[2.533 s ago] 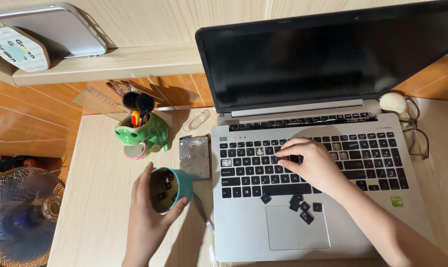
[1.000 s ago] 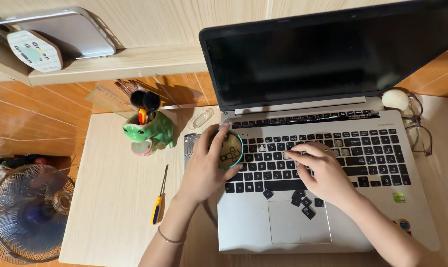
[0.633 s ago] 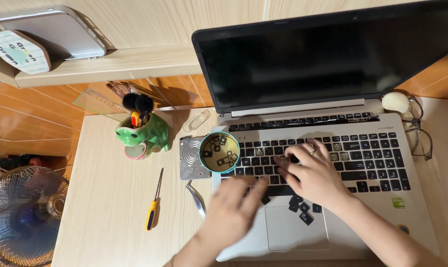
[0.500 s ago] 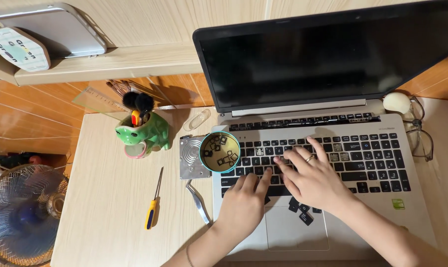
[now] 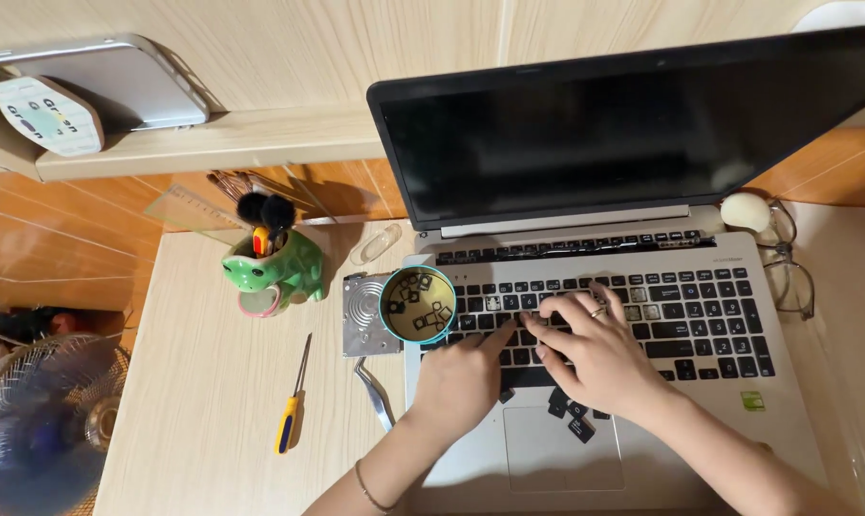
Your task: Replacing individual keys on a laptop keyboard at a repair bench.
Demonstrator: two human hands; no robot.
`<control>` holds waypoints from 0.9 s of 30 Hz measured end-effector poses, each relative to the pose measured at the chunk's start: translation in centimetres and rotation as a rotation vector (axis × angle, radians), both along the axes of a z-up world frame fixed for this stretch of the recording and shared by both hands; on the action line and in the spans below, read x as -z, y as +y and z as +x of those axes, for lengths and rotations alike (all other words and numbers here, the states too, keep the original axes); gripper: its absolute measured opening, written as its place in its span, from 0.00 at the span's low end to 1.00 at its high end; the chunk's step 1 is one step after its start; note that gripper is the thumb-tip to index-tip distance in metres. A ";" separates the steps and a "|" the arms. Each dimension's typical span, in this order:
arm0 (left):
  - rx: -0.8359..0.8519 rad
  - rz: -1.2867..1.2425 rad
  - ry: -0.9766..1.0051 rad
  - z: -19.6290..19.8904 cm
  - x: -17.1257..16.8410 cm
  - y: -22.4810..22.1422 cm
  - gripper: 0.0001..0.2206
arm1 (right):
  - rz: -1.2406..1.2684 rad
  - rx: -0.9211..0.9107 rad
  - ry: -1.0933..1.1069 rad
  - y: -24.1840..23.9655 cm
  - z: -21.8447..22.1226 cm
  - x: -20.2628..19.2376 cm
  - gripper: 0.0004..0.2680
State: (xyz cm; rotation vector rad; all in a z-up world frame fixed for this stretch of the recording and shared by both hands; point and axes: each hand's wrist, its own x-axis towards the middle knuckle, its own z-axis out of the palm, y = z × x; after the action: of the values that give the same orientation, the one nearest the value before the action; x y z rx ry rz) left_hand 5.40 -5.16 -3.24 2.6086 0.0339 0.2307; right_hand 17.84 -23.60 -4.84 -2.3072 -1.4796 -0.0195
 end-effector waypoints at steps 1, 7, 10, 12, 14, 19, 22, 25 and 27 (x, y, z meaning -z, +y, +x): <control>0.000 0.000 0.004 -0.3 0.3 0.0 0.29 | 0.000 0.000 0.004 0.0 -0.1 0.1 0.14; -0.066 -0.059 -0.075 -0.7 1.5 -0.2 0.27 | 0.024 0.014 -0.118 -0.2 -0.5 -0.1 0.13; -0.070 0.068 0.025 -0.4 1.9 -1.0 0.28 | 0.009 0.008 -0.118 -0.1 -0.6 0.2 0.13; -0.033 0.126 0.061 0.2 1.3 -1.6 0.32 | 0.022 0.020 -0.157 0.2 -1.0 0.2 0.13; -0.016 0.291 0.048 0.7 2.2 -2.7 0.28 | -0.201 -0.032 -0.208 1.5 -1.5 -1.3 0.12; 0.140 0.640 0.204 2.4 2.5 -3.2 0.23 | -0.555 -0.130 -0.068 3.3 0.9 -3.9 0.08; 0.199 0.473 0.198 2.1 3.0 -2.9 0.06 | -0.245 -0.098 0.110 2.2 2.5 -2.7 0.05; 0.108 0.497 0.111 1.5 2.2 -2.7 0.14 | -0.032 -0.056 0.136 0.9 2.1 -0.9 0.07; -0.088 0.074 0.094 0.8 0.8 -1.9 0.31 | 0.077 -0.036 0.019 0.4 1.0 -0.3 0.09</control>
State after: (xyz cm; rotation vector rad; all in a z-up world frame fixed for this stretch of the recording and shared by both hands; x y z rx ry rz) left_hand 6.22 -7.07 -4.04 2.6933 0.1771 0.1425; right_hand 18.79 -23.20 -4.59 -2.2137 -1.4840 -0.0444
